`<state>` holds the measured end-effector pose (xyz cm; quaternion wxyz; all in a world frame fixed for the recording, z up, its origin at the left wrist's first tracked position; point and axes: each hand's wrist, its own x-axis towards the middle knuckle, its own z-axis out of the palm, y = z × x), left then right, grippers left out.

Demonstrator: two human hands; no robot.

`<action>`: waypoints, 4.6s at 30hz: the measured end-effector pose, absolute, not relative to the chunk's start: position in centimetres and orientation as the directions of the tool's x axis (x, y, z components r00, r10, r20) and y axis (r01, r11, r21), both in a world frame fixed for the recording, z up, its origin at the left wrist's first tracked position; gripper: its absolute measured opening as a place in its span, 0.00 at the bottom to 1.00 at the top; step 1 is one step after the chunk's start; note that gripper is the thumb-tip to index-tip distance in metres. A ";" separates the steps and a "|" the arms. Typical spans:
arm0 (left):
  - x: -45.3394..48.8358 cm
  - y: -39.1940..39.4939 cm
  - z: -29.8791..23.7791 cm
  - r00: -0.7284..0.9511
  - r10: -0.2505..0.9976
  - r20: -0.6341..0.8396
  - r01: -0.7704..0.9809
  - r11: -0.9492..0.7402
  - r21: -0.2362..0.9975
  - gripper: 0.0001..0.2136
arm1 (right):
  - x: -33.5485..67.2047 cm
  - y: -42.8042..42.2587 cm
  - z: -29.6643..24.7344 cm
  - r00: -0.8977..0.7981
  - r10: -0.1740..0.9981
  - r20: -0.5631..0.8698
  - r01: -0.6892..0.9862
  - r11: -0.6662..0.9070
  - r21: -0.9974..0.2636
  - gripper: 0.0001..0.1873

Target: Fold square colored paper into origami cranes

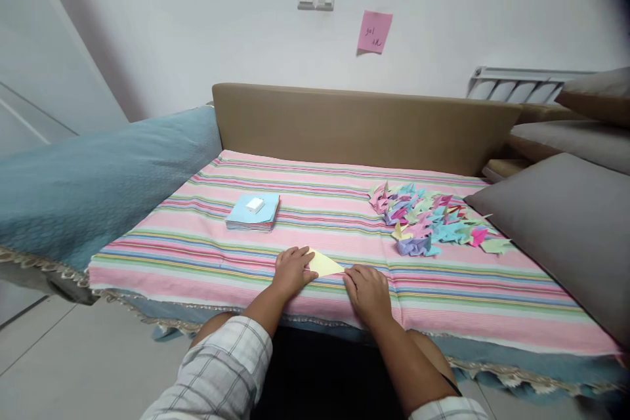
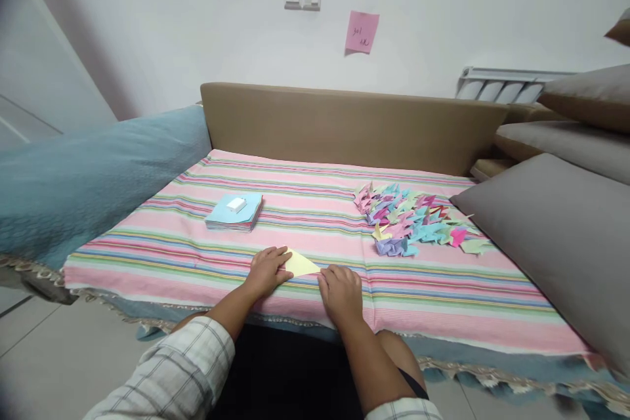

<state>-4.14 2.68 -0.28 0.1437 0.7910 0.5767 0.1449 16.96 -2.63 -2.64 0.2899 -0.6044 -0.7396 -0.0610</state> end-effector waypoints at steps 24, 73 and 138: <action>-4.5 3.1 -0.3 0.233 0.969 0.086 0.923 -0.248 0.293 0.35 | 17.3 -2.7 -2.9 -0.057 0.894 0.444 0.919 0.220 -0.326 0.10; -4.7 1.0 -1.6 0.288 0.797 0.531 0.731 -0.541 0.417 0.11 | 14.8 0.6 -0.9 -0.126 0.951 0.282 0.793 0.268 -0.548 0.11; -5.1 2.1 -1.3 0.275 0.888 0.369 0.777 -0.431 0.458 0.05 | 13.1 1.0 -0.8 -0.067 0.991 0.120 0.922 0.107 -0.371 0.23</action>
